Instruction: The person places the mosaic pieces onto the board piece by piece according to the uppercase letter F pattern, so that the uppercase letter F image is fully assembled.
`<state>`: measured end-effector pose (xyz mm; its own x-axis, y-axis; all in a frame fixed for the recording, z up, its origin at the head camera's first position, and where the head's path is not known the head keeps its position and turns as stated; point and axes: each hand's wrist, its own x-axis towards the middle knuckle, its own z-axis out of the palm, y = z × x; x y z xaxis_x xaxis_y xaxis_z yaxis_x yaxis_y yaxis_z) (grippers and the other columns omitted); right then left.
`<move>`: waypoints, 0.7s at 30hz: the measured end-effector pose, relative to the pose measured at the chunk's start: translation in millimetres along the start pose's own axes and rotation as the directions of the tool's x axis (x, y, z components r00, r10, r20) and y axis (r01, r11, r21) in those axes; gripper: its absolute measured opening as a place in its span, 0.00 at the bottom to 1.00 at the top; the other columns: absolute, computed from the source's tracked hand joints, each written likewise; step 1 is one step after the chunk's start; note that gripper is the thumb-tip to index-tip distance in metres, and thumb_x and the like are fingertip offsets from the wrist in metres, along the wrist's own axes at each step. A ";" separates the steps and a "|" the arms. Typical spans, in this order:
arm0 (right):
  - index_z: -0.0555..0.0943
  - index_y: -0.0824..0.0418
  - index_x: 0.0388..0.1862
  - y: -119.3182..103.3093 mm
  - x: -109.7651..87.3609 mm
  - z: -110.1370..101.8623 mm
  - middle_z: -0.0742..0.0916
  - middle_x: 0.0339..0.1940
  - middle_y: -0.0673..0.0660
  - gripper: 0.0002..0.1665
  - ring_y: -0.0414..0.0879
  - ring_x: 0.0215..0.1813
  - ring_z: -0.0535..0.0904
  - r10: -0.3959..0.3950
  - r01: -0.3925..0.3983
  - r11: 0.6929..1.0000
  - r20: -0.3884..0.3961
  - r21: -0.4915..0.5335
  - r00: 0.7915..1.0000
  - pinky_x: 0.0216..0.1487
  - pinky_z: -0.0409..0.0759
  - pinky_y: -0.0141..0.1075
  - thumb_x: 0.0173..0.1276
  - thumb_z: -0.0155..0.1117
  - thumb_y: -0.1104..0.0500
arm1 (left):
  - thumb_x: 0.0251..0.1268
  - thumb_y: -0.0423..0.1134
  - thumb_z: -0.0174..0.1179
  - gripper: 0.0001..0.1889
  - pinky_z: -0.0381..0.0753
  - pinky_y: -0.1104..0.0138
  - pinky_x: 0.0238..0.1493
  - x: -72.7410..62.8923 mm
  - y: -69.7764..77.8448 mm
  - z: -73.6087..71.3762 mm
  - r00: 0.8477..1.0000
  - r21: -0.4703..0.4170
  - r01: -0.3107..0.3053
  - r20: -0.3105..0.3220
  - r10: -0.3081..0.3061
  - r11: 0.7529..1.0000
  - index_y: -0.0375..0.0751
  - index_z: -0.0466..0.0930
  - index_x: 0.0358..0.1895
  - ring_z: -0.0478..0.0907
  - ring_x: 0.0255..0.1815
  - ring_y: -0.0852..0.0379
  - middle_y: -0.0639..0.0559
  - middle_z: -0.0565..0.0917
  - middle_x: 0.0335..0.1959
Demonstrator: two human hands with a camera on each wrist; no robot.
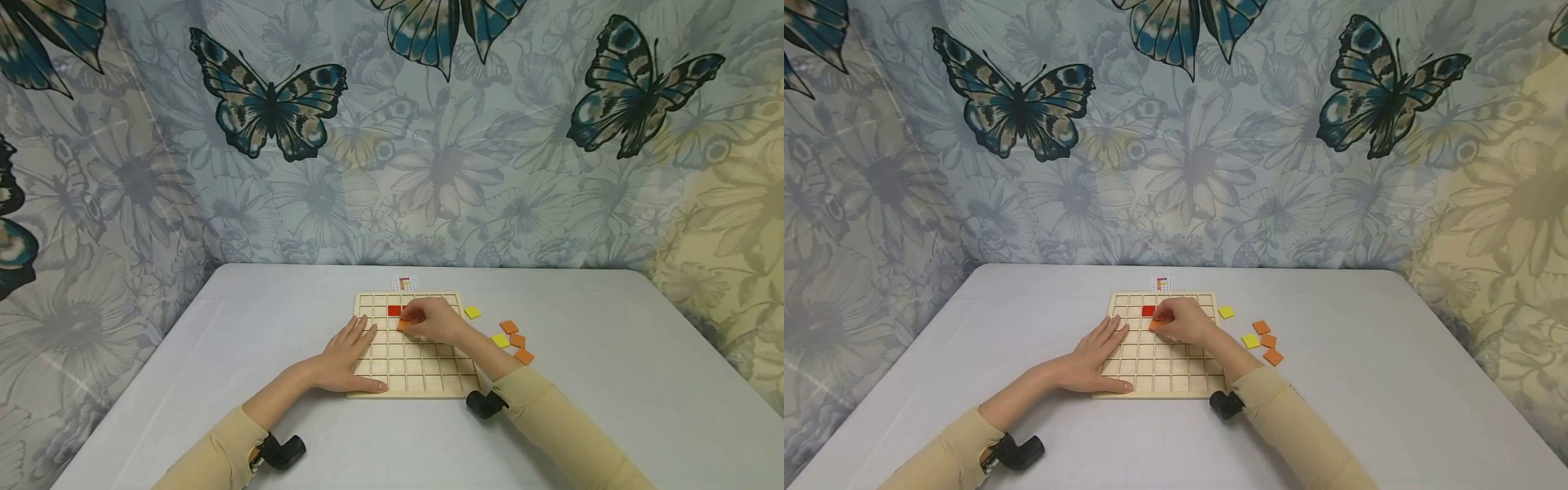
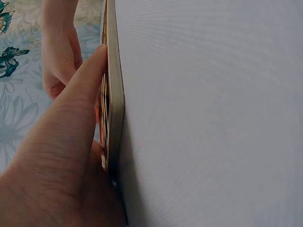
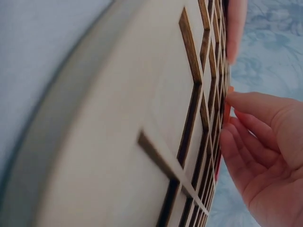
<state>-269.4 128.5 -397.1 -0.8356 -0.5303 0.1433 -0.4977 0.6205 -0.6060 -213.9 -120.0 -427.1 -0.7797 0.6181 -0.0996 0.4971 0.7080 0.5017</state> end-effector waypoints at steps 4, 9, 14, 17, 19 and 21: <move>0.85 0.62 0.40 -3.3 2.2 2.0 0.84 0.32 0.50 0.10 0.41 0.34 0.75 -0.023 0.023 0.999 0.005 -0.023 1.000 0.39 0.75 0.34 0.59 0.73 0.64 | 0.54 0.74 0.57 0.60 0.37 0.43 0.72 -0.1 0.0 -0.2 1.000 0.007 0.004 0.005 -0.004 1.000 0.41 0.39 0.79 0.24 0.78 0.45 0.41 0.32 0.79; 0.86 0.63 0.40 -3.7 4.0 5.1 0.86 0.35 0.53 0.09 0.42 0.36 0.78 -0.043 0.043 0.999 -0.001 -0.031 0.999 0.42 0.78 0.34 0.60 0.71 0.67 | 0.56 0.70 0.59 0.58 0.38 0.42 0.72 -1.1 2.3 -2.4 1.000 0.004 0.000 0.002 0.000 1.000 0.39 0.40 0.79 0.26 0.78 0.42 0.39 0.34 0.79; 0.86 0.62 0.41 -2.6 5.4 7.6 0.86 0.38 0.53 0.09 0.43 0.38 0.79 -0.019 0.019 0.999 -0.002 -0.027 1.000 0.42 0.78 0.35 0.61 0.69 0.68 | 0.57 0.69 0.60 0.57 0.38 0.43 0.72 -1.9 4.4 -3.6 1.000 0.015 0.011 0.005 -0.011 1.000 0.40 0.40 0.79 0.26 0.78 0.42 0.40 0.34 0.79; 0.86 0.62 0.42 -2.7 5.5 8.2 0.86 0.39 0.53 0.10 0.44 0.40 0.79 -0.013 0.013 0.999 0.005 -0.030 1.000 0.44 0.79 0.37 0.62 0.68 0.69 | 0.57 0.69 0.60 0.57 0.38 0.43 0.72 -2.1 4.7 -3.9 1.000 0.014 0.014 0.005 -0.014 1.000 0.39 0.41 0.79 0.26 0.78 0.42 0.40 0.34 0.79; 0.86 0.62 0.43 -2.8 5.3 8.6 0.87 0.40 0.54 0.10 0.45 0.41 0.80 -0.021 0.021 0.999 0.009 -0.035 1.000 0.46 0.79 0.38 0.63 0.67 0.69 | 0.57 0.69 0.60 0.57 0.38 0.43 0.72 -2.2 4.7 -4.0 1.000 0.010 0.015 0.007 -0.016 1.000 0.39 0.41 0.79 0.25 0.78 0.42 0.40 0.34 0.79; 0.86 0.63 0.44 -3.1 4.6 8.6 0.87 0.41 0.54 0.10 0.45 0.42 0.80 -0.032 0.033 0.999 0.013 -0.034 0.999 0.46 0.79 0.39 0.63 0.66 0.69 | 0.57 0.69 0.60 0.58 0.38 0.43 0.72 -2.1 4.3 -3.9 1.000 0.004 0.014 0.003 -0.014 1.000 0.39 0.41 0.79 0.26 0.78 0.43 0.40 0.34 0.79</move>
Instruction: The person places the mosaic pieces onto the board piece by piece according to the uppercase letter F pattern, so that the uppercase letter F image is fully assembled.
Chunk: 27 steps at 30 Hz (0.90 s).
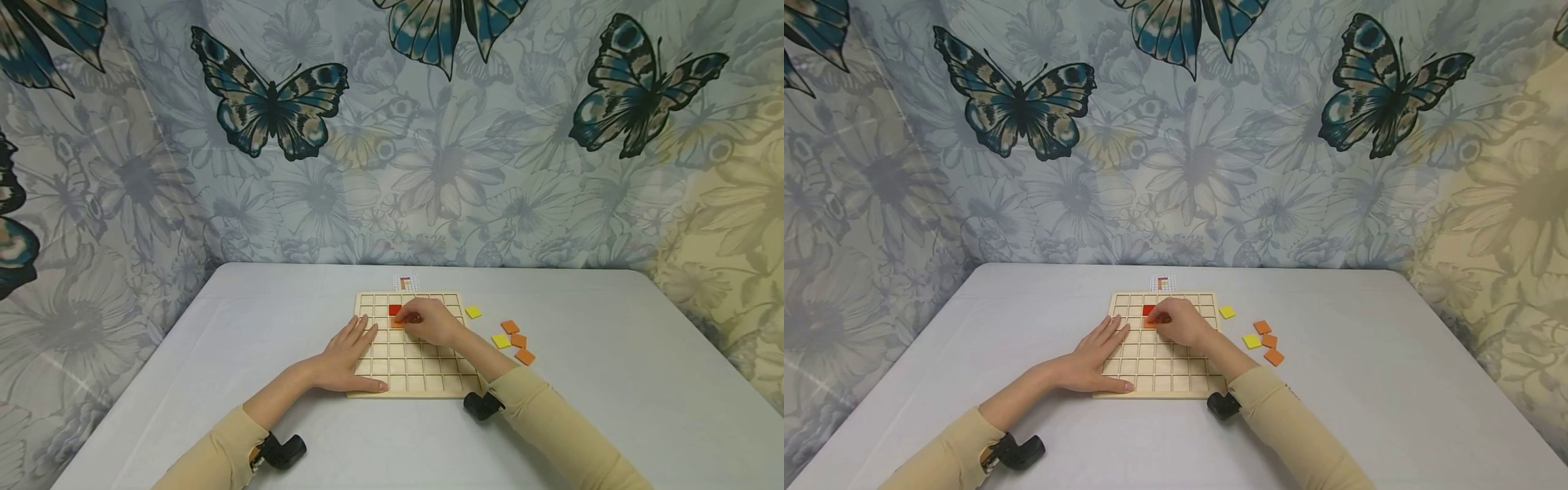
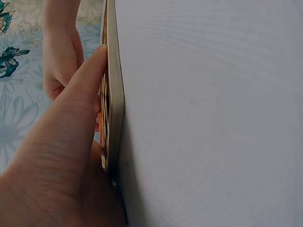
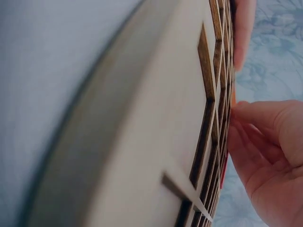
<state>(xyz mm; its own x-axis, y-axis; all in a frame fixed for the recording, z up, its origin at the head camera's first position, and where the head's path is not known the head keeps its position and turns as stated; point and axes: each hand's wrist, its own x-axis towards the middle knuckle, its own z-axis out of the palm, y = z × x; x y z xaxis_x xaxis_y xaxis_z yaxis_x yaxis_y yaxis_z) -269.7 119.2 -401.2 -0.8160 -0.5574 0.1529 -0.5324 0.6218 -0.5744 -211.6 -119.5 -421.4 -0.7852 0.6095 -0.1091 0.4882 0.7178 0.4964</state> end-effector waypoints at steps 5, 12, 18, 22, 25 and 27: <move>0.86 0.62 0.45 1.1 -2.4 -0.5 0.87 0.43 0.54 0.10 0.46 0.44 0.81 -0.023 0.023 1.000 0.004 0.018 1.000 0.47 0.79 0.39 0.64 0.65 0.67 | 0.56 0.71 0.59 0.58 0.38 0.42 0.72 -0.1 -0.4 0.9 1.000 -0.004 -0.018 -0.012 0.018 1.000 0.37 0.42 0.79 0.27 0.78 0.41 0.38 0.35 0.79; 0.87 0.60 0.44 4.8 -8.0 -4.1 0.88 0.43 0.52 0.09 0.47 0.47 0.83 -0.012 0.014 0.997 -0.021 0.074 1.000 0.50 0.80 0.41 0.67 0.64 0.63 | 0.55 0.72 0.58 0.59 0.38 0.42 0.71 0.1 -1.1 1.8 1.000 -0.007 -0.016 -0.014 0.016 1.000 0.37 0.41 0.79 0.26 0.78 0.42 0.38 0.35 0.79; 0.86 0.57 0.43 13.0 -19.0 -13.7 0.87 0.41 0.49 0.08 0.45 0.44 0.82 0.027 -0.023 0.995 -0.042 0.101 0.999 0.48 0.80 0.39 0.69 0.63 0.62 | 0.56 0.70 0.60 0.58 0.38 0.43 0.72 0.7 1.7 0.8 1.000 0.001 0.008 0.005 -0.008 1.000 0.40 0.41 0.79 0.25 0.78 0.43 0.40 0.34 0.79; 0.86 0.57 0.43 20.2 -27.2 -20.1 0.88 0.41 0.50 0.07 0.46 0.45 0.82 0.067 -0.059 0.989 -0.053 0.134 0.996 0.48 0.79 0.41 0.69 0.63 0.62 | 0.56 0.70 0.60 0.58 0.37 0.43 0.72 0.2 2.0 0.5 1.000 -0.002 0.010 0.006 -0.010 1.000 0.40 0.40 0.79 0.25 0.78 0.43 0.41 0.33 0.79; 0.87 0.57 0.43 24.8 -33.7 -24.4 0.88 0.41 0.50 0.07 0.46 0.45 0.82 0.095 -0.086 0.987 -0.063 0.138 0.993 0.47 0.79 0.42 0.69 0.63 0.61 | 0.56 0.69 0.60 0.58 0.37 0.43 0.72 0.2 1.6 0.6 1.000 -0.007 0.005 0.002 -0.005 1.000 0.40 0.40 0.79 0.25 0.78 0.43 0.40 0.33 0.79; 0.87 0.57 0.43 27.9 -38.0 -26.8 0.87 0.40 0.49 0.07 0.46 0.44 0.81 0.114 -0.104 0.985 -0.068 0.135 0.991 0.46 0.79 0.41 0.69 0.64 0.61 | 0.56 0.69 0.60 0.58 0.37 0.43 0.72 0.4 1.1 0.9 1.000 -0.008 0.002 0.001 -0.002 1.000 0.40 0.40 0.79 0.25 0.78 0.43 0.40 0.33 0.79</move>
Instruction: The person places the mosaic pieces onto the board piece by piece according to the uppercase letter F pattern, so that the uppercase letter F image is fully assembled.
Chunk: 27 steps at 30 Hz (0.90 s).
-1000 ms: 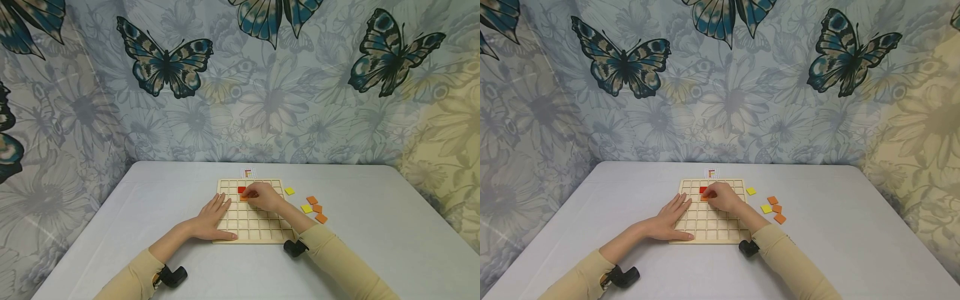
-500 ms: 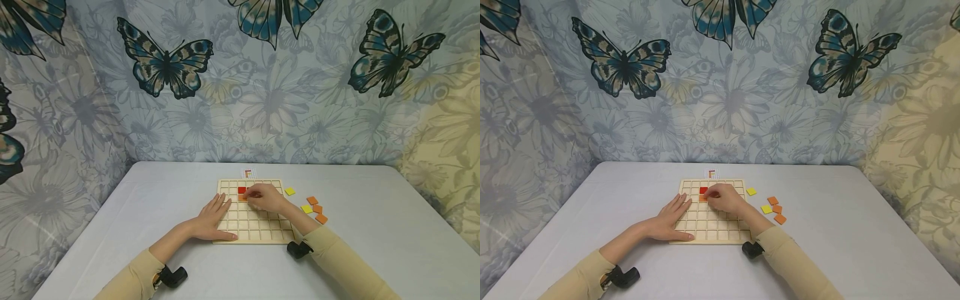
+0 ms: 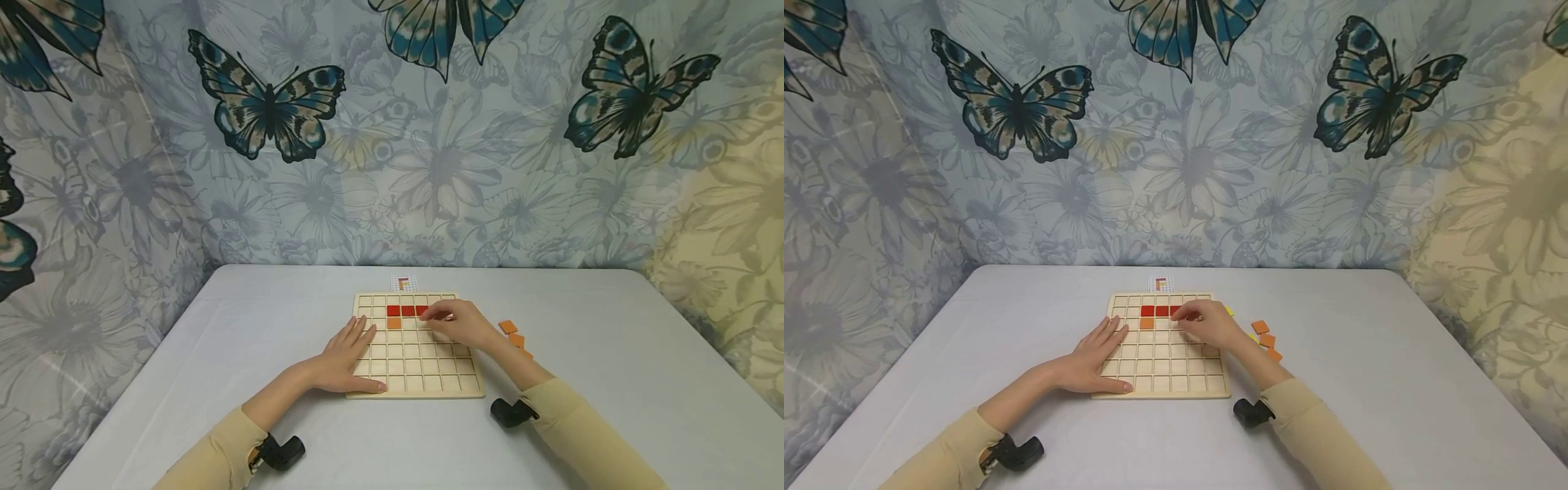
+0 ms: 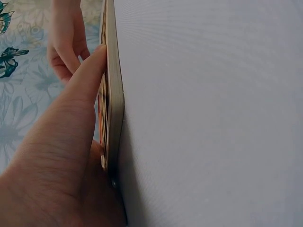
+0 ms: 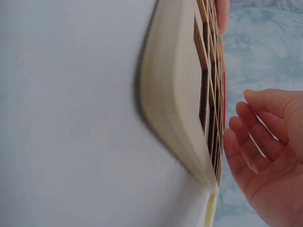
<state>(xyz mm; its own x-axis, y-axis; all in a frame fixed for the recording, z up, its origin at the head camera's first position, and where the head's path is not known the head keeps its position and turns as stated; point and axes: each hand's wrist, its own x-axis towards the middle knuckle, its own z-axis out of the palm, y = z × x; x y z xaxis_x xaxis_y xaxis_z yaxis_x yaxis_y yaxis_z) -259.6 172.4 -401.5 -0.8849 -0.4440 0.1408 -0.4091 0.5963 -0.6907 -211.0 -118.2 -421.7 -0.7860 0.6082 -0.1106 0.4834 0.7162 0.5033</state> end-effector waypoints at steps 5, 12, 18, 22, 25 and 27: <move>0.87 0.57 0.42 6.2 -9.1 -7.6 0.87 0.38 0.48 0.07 0.45 0.43 0.81 0.025 -0.025 1.000 -0.013 -0.018 1.000 0.45 0.78 0.41 0.67 0.66 0.59 | 0.56 0.69 0.61 0.58 0.37 0.43 0.72 -0.4 -0.4 0.4 1.000 -0.001 0.003 0.001 -0.003 1.000 0.40 0.39 0.79 0.25 0.78 0.43 0.40 0.33 0.79; 0.86 0.56 0.43 14.3 -23.4 -21.5 0.86 0.39 0.49 0.07 0.46 0.44 0.82 0.050 -0.052 0.998 -0.033 -0.046 0.998 0.43 0.77 0.40 0.67 0.65 0.60 | 0.56 0.69 0.60 0.58 0.37 0.43 0.72 -0.1 -1.5 0.2 1.000 0.000 0.001 0.002 -0.001 1.000 0.40 0.40 0.79 0.25 0.78 0.43 0.40 0.33 0.79; 0.86 0.57 0.43 22.7 -36.8 -33.3 0.86 0.42 0.52 0.08 0.47 0.43 0.82 0.065 -0.070 0.995 -0.067 -0.074 0.996 0.40 0.79 0.39 0.67 0.66 0.60 | 0.56 0.71 0.58 0.59 0.37 0.43 0.72 0.2 -3.0 0.5 1.000 0.005 -0.010 0.000 0.010 1.000 0.39 0.40 0.79 0.26 0.78 0.42 0.39 0.34 0.79; 0.86 0.57 0.44 32.8 -44.6 -42.0 0.86 0.42 0.52 0.08 0.47 0.42 0.81 0.064 -0.076 0.989 -0.094 -0.124 0.993 0.42 0.79 0.40 0.67 0.65 0.61 | 0.55 0.72 0.58 0.59 0.36 0.42 0.72 0.5 -3.5 1.1 1.000 -0.001 -0.024 -0.008 0.024 1.000 0.37 0.41 0.79 0.26 0.78 0.41 0.38 0.34 0.79; 0.86 0.58 0.44 38.8 -49.0 -48.8 0.87 0.42 0.53 0.08 0.47 0.41 0.81 0.068 -0.088 0.981 -0.122 -0.174 0.990 0.42 0.78 0.41 0.66 0.66 0.62 | 0.55 0.72 0.58 0.59 0.36 0.42 0.72 0.6 -3.6 1.5 1.000 -0.004 -0.028 -0.007 0.028 1.000 0.37 0.41 0.79 0.26 0.78 0.41 0.38 0.34 0.79; 0.86 0.60 0.44 41.7 -50.9 -53.1 0.86 0.41 0.55 0.09 0.46 0.38 0.80 0.089 -0.116 0.973 -0.139 -0.197 0.986 0.39 0.78 0.41 0.66 0.66 0.62 | 0.56 0.72 0.58 0.59 0.36 0.42 0.72 0.6 -3.3 1.6 1.000 -0.003 -0.025 -0.003 0.025 1.000 0.37 0.40 0.79 0.26 0.78 0.42 0.38 0.34 0.79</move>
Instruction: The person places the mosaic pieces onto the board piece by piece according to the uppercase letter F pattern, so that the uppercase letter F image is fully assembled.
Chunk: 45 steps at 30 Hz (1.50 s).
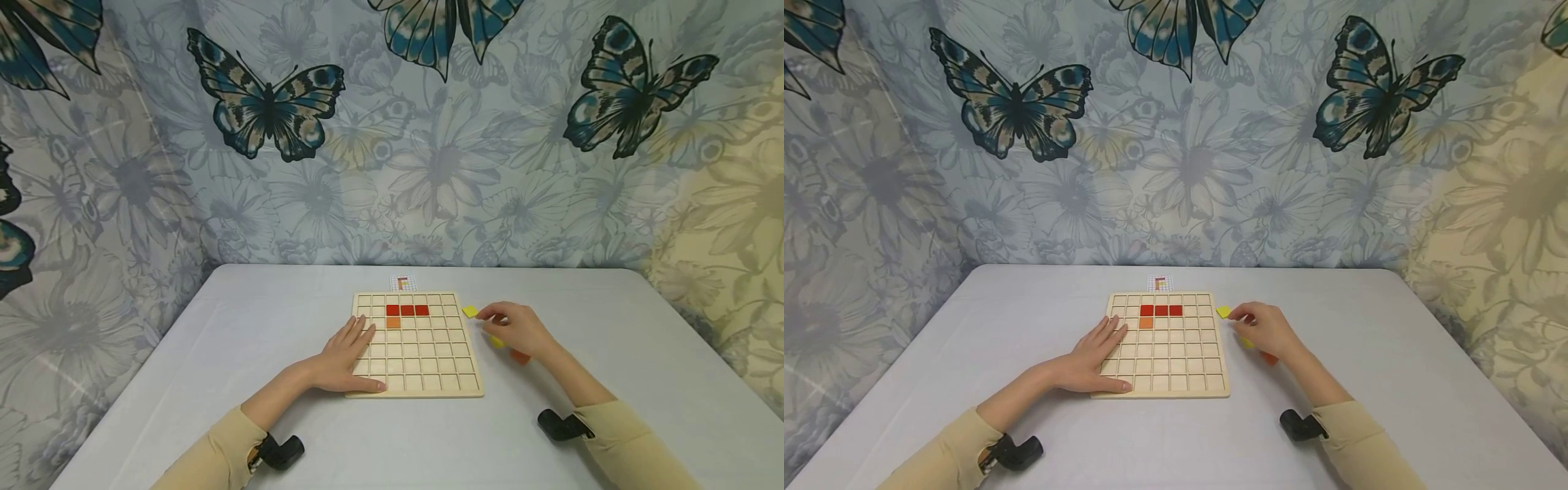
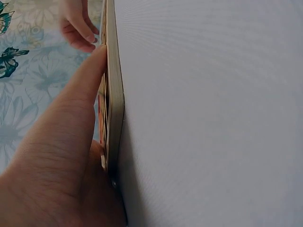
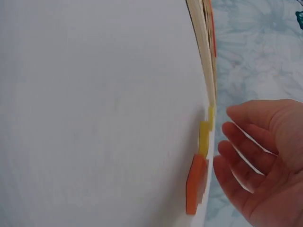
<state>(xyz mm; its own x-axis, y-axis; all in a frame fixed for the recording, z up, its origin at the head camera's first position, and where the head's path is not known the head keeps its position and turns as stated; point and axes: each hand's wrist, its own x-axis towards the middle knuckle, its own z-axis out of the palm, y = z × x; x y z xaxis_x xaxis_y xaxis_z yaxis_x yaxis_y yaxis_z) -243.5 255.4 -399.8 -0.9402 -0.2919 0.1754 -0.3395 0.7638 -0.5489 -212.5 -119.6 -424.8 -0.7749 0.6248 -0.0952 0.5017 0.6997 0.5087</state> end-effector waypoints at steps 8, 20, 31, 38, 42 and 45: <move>0.84 0.66 0.46 7.4 -4.0 -11.3 0.85 0.39 0.58 0.13 0.48 0.35 0.77 0.123 -0.123 0.990 -0.009 -0.066 0.992 0.33 0.76 0.37 0.63 0.67 0.62 | 0.56 0.69 0.60 0.58 0.37 0.42 0.72 -0.7 1.4 -1.5 1.000 -0.007 0.002 0.000 -0.002 1.000 0.37 0.41 0.79 0.26 0.78 0.41 0.38 0.34 0.79; 0.83 0.67 0.44 12.7 -0.9 -11.2 0.85 0.38 0.60 0.12 0.52 0.39 0.80 0.166 -0.164 0.984 0.036 -0.067 0.985 0.36 0.79 0.39 0.64 0.68 0.62 | 0.56 0.70 0.59 0.59 0.36 0.42 0.72 -0.8 1.3 -1.0 1.000 -0.002 0.006 0.004 -0.006 1.000 0.38 0.40 0.79 0.25 0.78 0.42 0.39 0.33 0.79; 0.83 0.66 0.45 11.9 2.4 -9.6 0.86 0.38 0.58 0.14 0.52 0.41 0.81 0.170 -0.168 0.984 0.055 -0.052 0.984 0.41 0.80 0.43 0.64 0.70 0.59 | 0.55 0.72 0.58 0.59 0.35 0.44 0.72 -0.6 0.6 -1.2 1.000 -0.009 0.019 0.004 -0.019 1.000 0.40 0.39 0.79 0.24 0.78 0.45 0.42 0.32 0.79; 0.83 0.67 0.46 11.1 3.8 -10.3 0.86 0.37 0.57 0.16 0.51 0.40 0.81 0.163 -0.159 0.985 0.049 -0.070 0.985 0.41 0.79 0.43 0.64 0.70 0.58 | 0.56 0.71 0.58 0.59 0.36 0.42 0.72 -1.6 2.2 -2.8 1.000 -0.007 0.010 0.005 -0.010 1.000 0.37 0.40 0.79 0.25 0.78 0.42 0.38 0.33 0.79; 0.83 0.67 0.46 10.2 4.0 -9.6 0.86 0.37 0.57 0.16 0.51 0.40 0.81 0.152 -0.149 0.986 0.036 -0.072 0.988 0.41 0.79 0.42 0.63 0.70 0.58 | 0.57 0.70 0.59 0.58 0.36 0.43 0.72 -0.9 2.8 -3.7 1.000 -0.003 0.026 0.016 -0.026 1.000 0.40 0.39 0.79 0.24 0.78 0.44 0.41 0.33 0.79; 0.83 0.67 0.47 7.8 4.0 -8.9 0.86 0.37 0.57 0.17 0.48 0.35 0.81 0.146 -0.144 0.988 0.038 -0.047 0.989 0.36 0.79 0.39 0.63 0.70 0.58 | 0.57 0.70 0.59 0.58 0.36 0.44 0.72 -0.5 2.5 -4.2 0.999 0.002 0.034 0.028 -0.034 0.999 0.41 0.38 0.79 0.23 0.78 0.44 0.41 0.32 0.79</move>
<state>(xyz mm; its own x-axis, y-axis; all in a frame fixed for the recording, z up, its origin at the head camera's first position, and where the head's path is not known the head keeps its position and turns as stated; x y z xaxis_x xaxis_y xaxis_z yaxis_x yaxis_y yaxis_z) -250.1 265.3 -396.1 -0.9781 -0.1986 0.0621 -0.2010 0.8242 -0.5295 -212.5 -119.6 -419.8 -0.7807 0.6099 -0.1365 0.4756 0.7214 0.5034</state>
